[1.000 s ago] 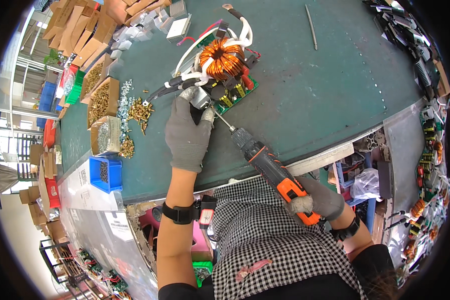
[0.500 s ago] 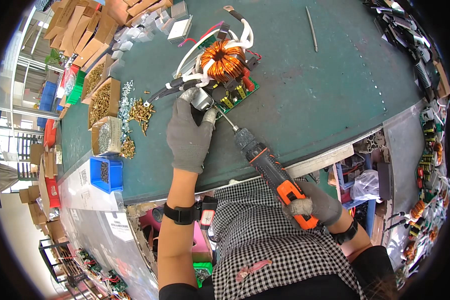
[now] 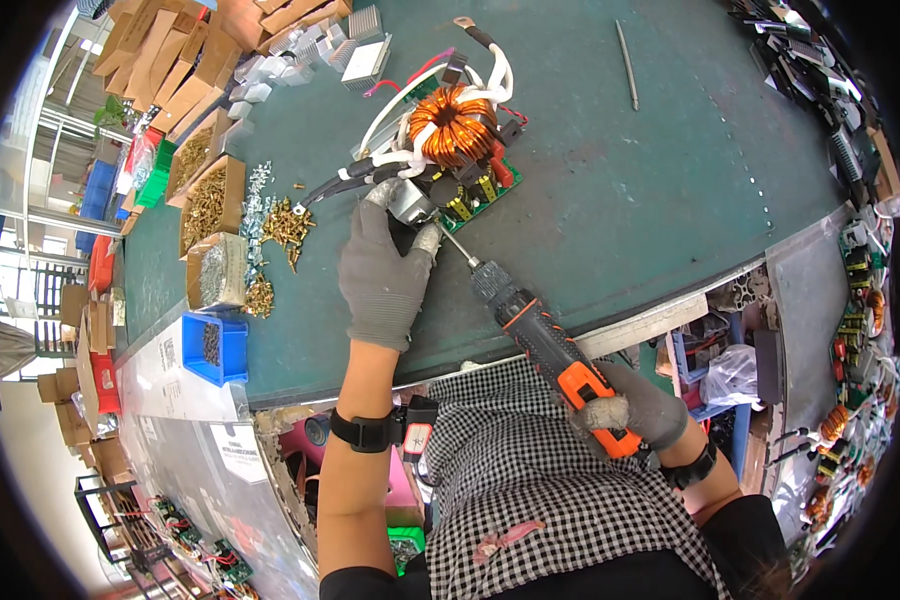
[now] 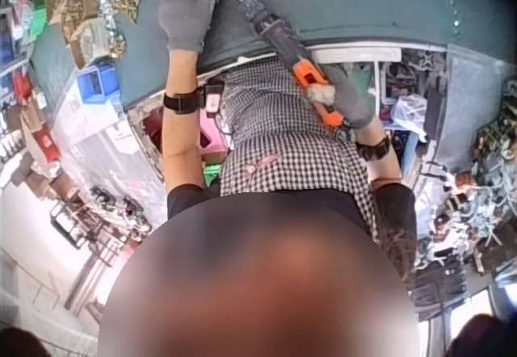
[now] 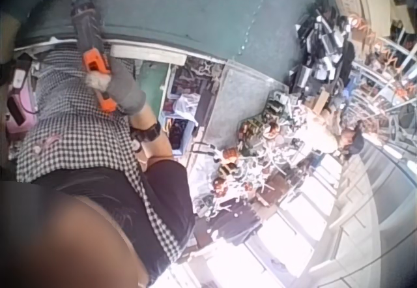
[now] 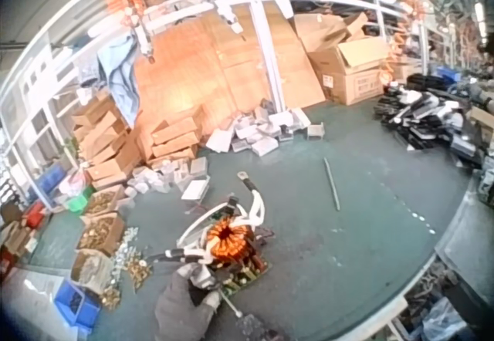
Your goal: Assembling an electronic component onto a circuit board using an electric screwdriver.
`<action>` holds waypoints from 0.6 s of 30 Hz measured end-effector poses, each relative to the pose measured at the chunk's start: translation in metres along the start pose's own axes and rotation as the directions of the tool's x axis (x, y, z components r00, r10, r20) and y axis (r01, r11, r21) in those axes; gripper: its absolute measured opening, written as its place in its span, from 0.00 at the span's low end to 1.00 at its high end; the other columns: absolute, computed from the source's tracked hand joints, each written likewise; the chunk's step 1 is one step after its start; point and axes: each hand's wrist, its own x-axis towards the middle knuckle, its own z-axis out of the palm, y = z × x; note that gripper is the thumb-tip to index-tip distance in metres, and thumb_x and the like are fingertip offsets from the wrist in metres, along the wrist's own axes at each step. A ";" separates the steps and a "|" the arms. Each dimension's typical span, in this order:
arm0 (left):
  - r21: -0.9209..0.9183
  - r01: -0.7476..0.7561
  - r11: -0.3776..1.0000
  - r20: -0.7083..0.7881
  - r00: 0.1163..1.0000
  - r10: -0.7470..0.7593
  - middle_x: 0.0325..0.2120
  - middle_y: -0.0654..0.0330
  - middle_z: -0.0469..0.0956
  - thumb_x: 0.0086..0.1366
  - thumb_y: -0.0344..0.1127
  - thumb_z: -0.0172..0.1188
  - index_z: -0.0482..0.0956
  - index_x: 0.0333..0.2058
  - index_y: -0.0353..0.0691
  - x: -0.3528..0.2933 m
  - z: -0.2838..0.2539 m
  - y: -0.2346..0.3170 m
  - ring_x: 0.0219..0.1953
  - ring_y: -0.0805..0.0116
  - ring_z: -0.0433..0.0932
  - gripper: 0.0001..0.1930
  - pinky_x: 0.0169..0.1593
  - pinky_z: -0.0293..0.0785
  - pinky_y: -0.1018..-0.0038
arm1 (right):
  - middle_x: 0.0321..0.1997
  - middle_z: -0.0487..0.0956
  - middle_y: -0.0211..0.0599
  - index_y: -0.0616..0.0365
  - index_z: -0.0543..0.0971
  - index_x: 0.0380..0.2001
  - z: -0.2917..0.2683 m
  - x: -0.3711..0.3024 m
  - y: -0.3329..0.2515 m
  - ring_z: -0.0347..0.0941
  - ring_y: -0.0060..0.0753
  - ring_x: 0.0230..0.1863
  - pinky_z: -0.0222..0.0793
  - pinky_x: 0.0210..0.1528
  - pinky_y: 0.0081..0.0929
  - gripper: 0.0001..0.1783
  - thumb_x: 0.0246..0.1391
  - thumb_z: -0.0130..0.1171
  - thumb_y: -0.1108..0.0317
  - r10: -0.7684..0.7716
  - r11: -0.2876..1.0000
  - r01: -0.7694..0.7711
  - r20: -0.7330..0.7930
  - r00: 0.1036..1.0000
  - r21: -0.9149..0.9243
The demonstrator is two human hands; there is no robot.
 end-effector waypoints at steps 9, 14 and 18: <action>-0.027 -0.043 0.999 -0.055 0.998 0.041 0.41 0.53 0.77 0.52 0.35 0.68 0.70 0.51 0.44 0.000 0.001 0.006 0.42 0.56 0.79 0.26 0.42 0.75 0.65 | 0.29 0.77 0.32 0.63 0.74 0.42 0.002 -0.002 -0.004 0.72 0.24 0.31 0.70 0.34 0.24 0.30 0.44 0.68 0.50 0.008 0.999 -0.008 -0.011 1.000 -0.037; 0.224 -0.218 0.950 -0.169 0.951 0.259 0.41 0.56 0.73 0.50 0.36 0.68 0.75 0.46 0.45 -0.012 -0.002 0.013 0.46 0.52 0.73 0.23 0.46 0.71 0.61 | 0.29 0.76 0.32 0.64 0.73 0.44 0.006 -0.005 -0.006 0.73 0.23 0.29 0.70 0.32 0.23 0.32 0.44 0.67 0.49 0.027 0.998 -0.026 -0.028 0.999 0.052; 0.378 -0.262 0.888 -0.051 0.952 0.303 0.37 0.60 0.72 0.50 0.37 0.65 0.80 0.41 0.47 -0.019 -0.006 0.015 0.42 0.56 0.71 0.17 0.45 0.68 0.62 | 0.28 0.77 0.34 0.64 0.70 0.43 0.010 -0.007 -0.014 0.74 0.24 0.24 0.73 0.22 0.21 0.35 0.40 0.70 0.49 0.081 0.980 -0.079 -0.006 0.997 0.181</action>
